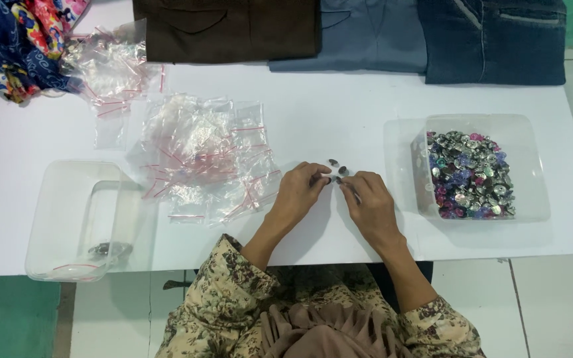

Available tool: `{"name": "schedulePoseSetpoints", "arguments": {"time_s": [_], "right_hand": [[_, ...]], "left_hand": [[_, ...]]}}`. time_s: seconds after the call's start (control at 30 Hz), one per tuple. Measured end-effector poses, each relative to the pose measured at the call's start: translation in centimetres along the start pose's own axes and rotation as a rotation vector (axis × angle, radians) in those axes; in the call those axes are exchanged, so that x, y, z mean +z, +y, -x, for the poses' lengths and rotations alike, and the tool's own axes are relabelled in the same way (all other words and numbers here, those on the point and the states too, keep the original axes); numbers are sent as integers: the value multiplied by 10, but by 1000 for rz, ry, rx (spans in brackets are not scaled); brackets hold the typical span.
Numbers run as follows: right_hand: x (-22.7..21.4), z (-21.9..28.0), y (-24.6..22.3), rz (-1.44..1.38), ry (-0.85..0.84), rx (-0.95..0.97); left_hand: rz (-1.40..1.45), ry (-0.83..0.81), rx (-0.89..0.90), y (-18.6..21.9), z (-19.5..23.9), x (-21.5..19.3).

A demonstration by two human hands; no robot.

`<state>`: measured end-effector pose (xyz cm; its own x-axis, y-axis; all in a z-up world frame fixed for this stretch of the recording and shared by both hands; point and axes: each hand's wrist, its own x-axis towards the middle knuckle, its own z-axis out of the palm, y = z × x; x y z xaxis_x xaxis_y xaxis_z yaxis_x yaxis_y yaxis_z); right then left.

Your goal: Bagging small decorative buttons into plastic zip-lock bags

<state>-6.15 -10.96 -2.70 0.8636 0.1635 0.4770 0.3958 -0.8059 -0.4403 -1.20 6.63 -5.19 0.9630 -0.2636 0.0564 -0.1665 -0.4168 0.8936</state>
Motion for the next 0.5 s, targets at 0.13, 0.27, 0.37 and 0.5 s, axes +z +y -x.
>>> {"name": "schedulePoseSetpoints", "arguments": {"time_s": [0.13,0.27,0.37,0.5], "right_hand": [[-21,5,-8,-55,54,38],[-56,15,-7,-146,107,82],[-84,29,15,-139,177,111],[-139,38,51,20,245,146]], "left_hand": [[-57,26,41,31,3,-8],[-36,39,120,69,4,-3],[13,-8,226,88,-7,16],[55,-94,415,124,-24,44]]}}
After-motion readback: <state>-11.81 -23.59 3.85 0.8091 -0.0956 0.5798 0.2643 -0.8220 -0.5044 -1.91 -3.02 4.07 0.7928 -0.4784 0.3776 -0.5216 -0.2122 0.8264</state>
